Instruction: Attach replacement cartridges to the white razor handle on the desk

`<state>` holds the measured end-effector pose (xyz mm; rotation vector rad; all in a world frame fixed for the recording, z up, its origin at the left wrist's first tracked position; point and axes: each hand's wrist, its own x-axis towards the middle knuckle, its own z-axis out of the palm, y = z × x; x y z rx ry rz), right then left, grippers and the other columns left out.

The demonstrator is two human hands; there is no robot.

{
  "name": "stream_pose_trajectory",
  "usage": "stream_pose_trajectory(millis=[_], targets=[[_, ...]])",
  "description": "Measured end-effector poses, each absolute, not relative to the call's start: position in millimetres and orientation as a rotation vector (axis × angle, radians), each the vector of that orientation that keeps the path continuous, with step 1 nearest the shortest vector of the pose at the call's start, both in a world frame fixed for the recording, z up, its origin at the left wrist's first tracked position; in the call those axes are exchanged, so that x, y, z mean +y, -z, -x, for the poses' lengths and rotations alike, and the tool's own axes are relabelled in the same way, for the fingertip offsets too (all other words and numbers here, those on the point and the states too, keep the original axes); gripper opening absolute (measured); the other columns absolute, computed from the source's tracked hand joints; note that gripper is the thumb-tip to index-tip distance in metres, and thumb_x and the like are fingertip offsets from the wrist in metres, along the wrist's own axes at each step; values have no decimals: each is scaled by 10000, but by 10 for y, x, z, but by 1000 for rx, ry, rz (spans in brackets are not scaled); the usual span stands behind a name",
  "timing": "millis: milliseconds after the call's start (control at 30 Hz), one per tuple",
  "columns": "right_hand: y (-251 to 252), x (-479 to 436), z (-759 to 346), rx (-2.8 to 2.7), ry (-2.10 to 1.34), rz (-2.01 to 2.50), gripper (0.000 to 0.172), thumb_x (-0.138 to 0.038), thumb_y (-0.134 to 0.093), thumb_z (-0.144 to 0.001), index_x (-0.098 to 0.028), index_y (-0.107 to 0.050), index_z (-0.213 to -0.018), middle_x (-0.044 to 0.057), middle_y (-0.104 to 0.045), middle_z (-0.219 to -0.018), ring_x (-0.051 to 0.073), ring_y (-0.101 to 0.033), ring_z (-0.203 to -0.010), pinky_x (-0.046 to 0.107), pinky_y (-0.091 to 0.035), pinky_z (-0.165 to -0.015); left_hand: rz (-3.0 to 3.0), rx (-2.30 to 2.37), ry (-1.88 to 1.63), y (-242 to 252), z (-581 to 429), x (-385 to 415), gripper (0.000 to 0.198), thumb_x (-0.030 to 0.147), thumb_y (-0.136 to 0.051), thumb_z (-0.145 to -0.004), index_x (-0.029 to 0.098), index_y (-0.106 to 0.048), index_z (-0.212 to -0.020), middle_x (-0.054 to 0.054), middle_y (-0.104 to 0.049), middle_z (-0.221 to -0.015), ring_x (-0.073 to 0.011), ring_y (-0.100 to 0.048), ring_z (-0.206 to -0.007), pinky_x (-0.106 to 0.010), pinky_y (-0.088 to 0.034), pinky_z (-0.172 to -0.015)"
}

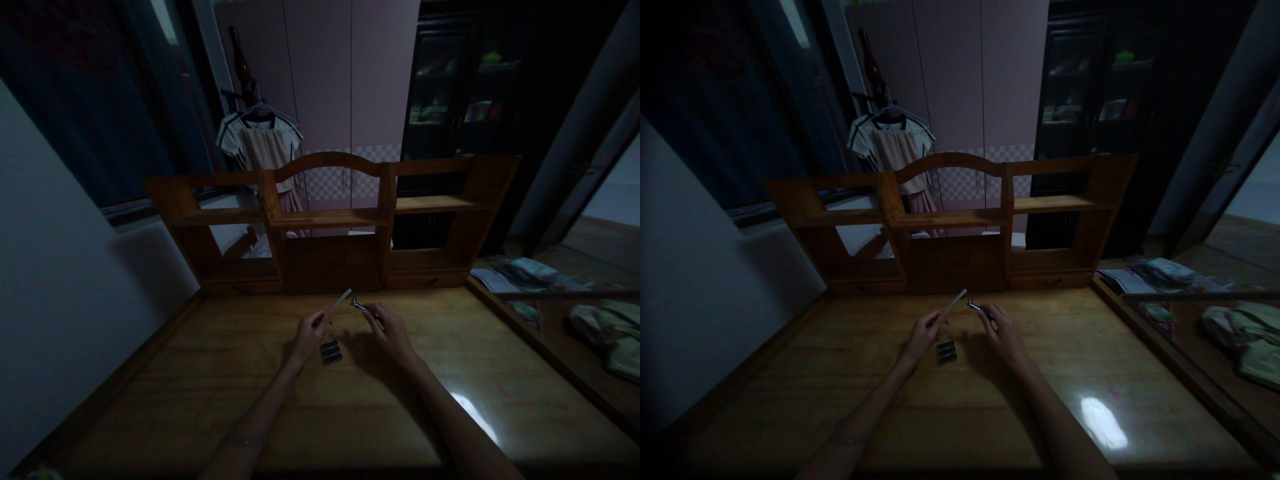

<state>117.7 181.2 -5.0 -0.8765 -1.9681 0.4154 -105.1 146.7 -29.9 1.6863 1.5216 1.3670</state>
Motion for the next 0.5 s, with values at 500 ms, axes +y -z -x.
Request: stream_pose_trajectory(millis=[500], targets=[[38,1801,-1178,-1964,-398,886,206,-335,-476,-930,-238,-632,-1022,43,-655,-913,186,-622,-831,289,-468,-729,-1768,1538,-1319,309,1022,1455,395,473,-454,-878,149,-646,-762,-16,-636,-711,-145,-556,-682,-213,-373,-619]])
